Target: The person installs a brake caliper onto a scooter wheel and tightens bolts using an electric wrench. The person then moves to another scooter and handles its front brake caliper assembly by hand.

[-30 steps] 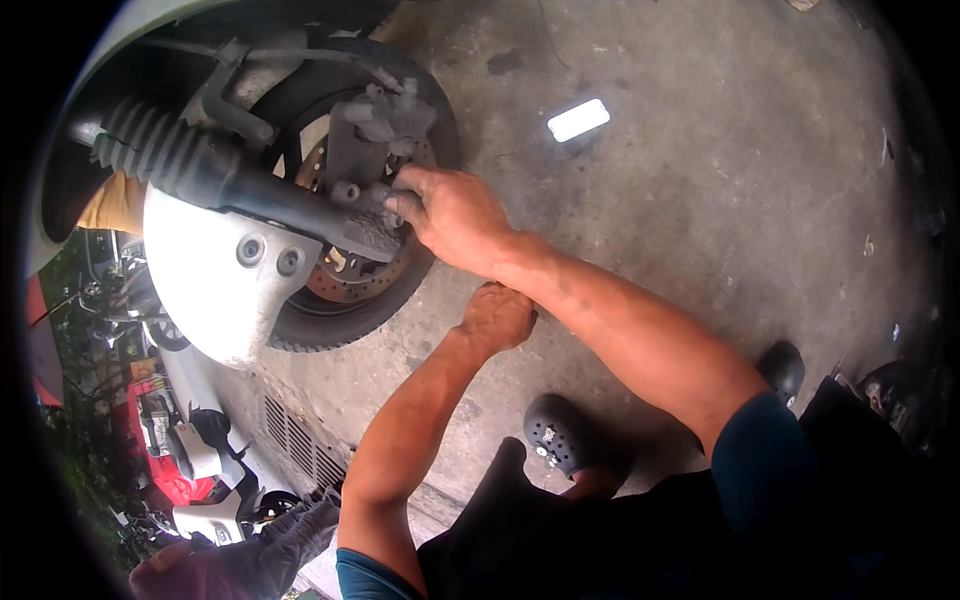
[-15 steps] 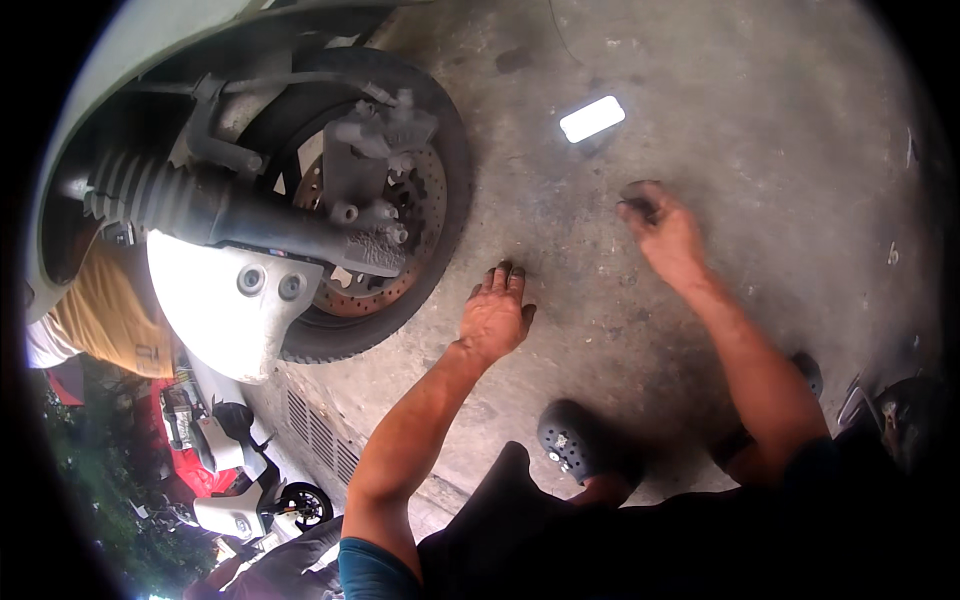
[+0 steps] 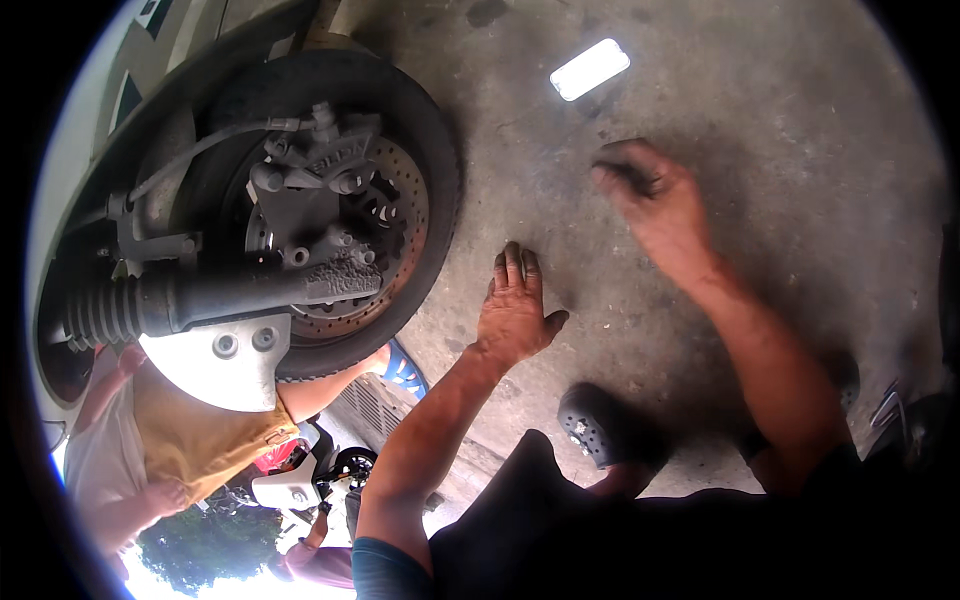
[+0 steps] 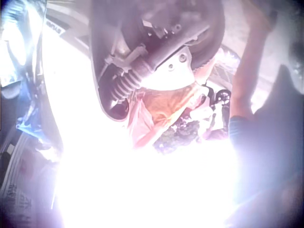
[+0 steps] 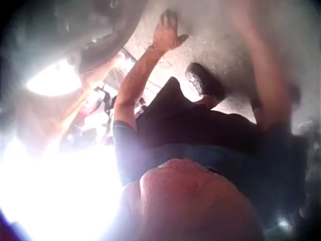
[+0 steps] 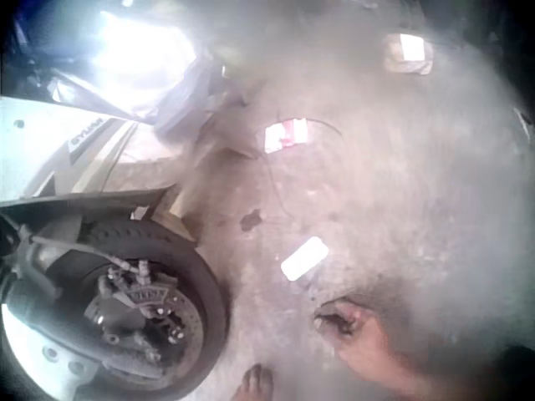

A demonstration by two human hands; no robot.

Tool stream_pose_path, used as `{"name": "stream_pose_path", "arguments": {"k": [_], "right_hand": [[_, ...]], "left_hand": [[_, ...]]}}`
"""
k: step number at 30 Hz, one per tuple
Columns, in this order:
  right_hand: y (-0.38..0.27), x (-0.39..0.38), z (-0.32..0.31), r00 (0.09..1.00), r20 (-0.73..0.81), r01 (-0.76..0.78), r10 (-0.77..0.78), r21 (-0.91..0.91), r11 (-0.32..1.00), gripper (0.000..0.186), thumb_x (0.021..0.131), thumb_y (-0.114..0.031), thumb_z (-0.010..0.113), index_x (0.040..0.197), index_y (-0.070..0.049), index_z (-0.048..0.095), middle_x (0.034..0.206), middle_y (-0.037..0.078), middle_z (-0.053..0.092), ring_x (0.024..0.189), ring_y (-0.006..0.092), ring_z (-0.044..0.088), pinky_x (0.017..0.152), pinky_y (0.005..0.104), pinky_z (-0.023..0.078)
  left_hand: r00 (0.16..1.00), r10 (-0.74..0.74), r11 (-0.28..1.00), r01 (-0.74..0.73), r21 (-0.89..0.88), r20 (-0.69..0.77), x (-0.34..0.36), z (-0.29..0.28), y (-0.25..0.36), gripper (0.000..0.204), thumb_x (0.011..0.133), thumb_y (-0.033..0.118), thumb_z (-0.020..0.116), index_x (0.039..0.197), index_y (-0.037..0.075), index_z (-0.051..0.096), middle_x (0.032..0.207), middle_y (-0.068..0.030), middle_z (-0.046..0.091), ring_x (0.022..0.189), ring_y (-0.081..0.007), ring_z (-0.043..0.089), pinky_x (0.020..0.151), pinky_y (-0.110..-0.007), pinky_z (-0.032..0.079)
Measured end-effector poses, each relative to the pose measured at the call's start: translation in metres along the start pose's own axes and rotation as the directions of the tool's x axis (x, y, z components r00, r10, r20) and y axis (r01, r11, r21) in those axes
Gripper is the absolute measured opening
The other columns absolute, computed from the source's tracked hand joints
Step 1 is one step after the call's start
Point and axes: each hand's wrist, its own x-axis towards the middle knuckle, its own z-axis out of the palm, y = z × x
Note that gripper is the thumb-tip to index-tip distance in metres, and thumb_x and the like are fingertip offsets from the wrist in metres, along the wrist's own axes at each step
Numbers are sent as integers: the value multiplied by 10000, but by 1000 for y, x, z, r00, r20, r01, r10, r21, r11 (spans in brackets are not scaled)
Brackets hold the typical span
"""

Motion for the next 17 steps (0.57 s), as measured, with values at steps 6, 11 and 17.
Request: {"name": "stream_pose_path", "arguments": {"k": [6, 11, 17], "right_hand": [[-34, -5, 78, 959, 275, 106, -73, -107, 989, 142, 827, -98, 660, 941, -15, 639, 928, 93, 645, 775, 162, 641, 664, 260, 538], [-46, -6, 125, 906, 423, 13, 34, -108, 994, 246, 826, -204, 668, 974, -11, 630, 935, 118, 650, 780, 222, 656, 698, 318, 538], [-53, -5, 154, 904, 427, 41, -4, -77, 996, 327, 810, -264, 684, 1046, -46, 623, 988, 159, 651, 846, 263, 661, 762, 326, 513]], "left_hand": [[979, 198, 980, -196, 38, -47, 9, 34, -14, 864, 801, 451, 614, 1416, -7, 216, 1451, -248, 210, 1343, -370, 236, 1091, -417, 262], [880, 314, 891, -144, 430, -357, 4, 30, -14, 542, 944, 280, 389, 1333, -93, 328, 1347, -342, 340, 1274, -420, 358, 1073, -470, 291], [908, 287, 895, -141, 424, -304, 0, 29, -19, 565, 878, 219, 393, 1332, -105, 305, 1366, -342, 330, 1217, -425, 446, 924, -538, 441]]}}
